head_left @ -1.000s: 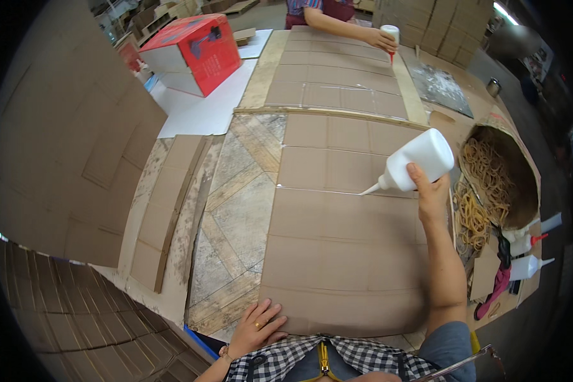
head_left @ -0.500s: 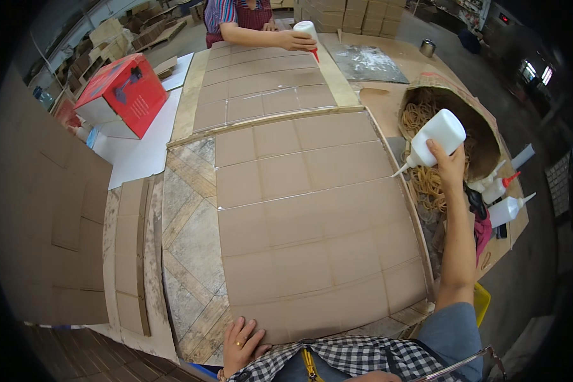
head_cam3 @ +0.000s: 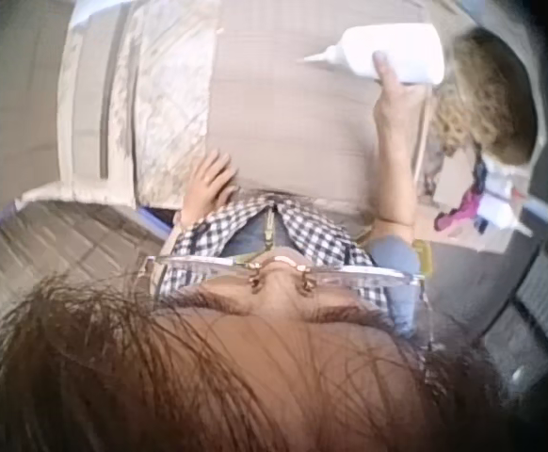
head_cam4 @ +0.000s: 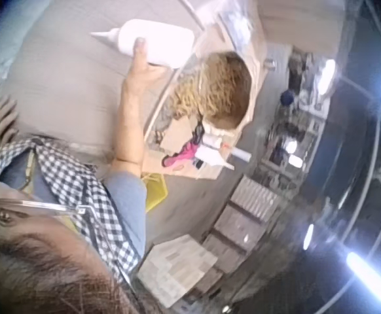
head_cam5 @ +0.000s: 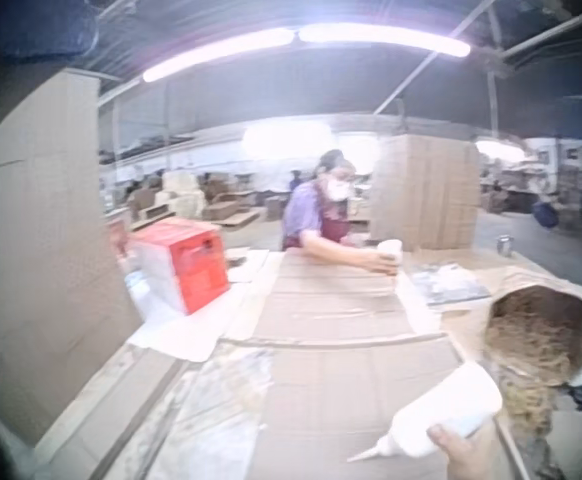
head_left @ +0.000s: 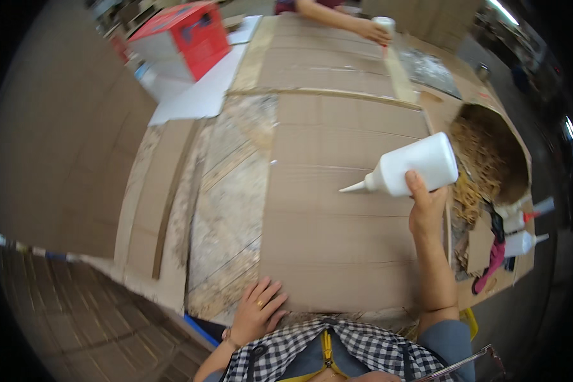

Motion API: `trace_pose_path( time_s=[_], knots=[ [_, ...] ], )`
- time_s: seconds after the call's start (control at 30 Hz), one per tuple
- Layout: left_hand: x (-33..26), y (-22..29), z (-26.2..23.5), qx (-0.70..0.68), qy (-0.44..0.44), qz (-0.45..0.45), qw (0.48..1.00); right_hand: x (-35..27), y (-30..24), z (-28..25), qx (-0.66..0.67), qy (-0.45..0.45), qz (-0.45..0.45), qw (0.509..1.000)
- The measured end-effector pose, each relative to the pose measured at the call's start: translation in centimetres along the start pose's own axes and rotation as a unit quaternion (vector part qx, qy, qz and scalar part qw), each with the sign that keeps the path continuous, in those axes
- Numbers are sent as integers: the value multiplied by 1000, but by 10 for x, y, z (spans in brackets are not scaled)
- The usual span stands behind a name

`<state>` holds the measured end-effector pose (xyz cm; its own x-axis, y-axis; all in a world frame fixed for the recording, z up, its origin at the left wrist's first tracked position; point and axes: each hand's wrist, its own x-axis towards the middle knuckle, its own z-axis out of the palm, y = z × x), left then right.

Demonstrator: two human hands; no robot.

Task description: The recorder is assembling cardboard grid dividers, folding cardboard sheets into trays, and applying glue in a manufacturing environment.

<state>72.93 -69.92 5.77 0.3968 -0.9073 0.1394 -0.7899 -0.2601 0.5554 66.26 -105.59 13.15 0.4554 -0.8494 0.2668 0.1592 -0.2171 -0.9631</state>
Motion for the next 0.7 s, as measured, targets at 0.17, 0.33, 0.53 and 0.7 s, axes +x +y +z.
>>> trace_pose_path(
  time_s=[0.17, 0.33, 0.53, 0.7],
  knots=[
    [-2, 0, -3, -13, 6, -7, 1000, -49, 5, 74, 10, -105, 48, 993],
    [-4, 0, -3, -21, 8, -2, 1000, -60, 15, 106, 28, -146, 27, 989],
    [-4, -3, 0, -28, 11, 1, 1000, -58, 13, 118, 43, -170, 25, 984],
    [-5, -3, 0, -26, 9, 3, 1000, -51, 24, 106, -4, -144, 2, 990]
  ],
)
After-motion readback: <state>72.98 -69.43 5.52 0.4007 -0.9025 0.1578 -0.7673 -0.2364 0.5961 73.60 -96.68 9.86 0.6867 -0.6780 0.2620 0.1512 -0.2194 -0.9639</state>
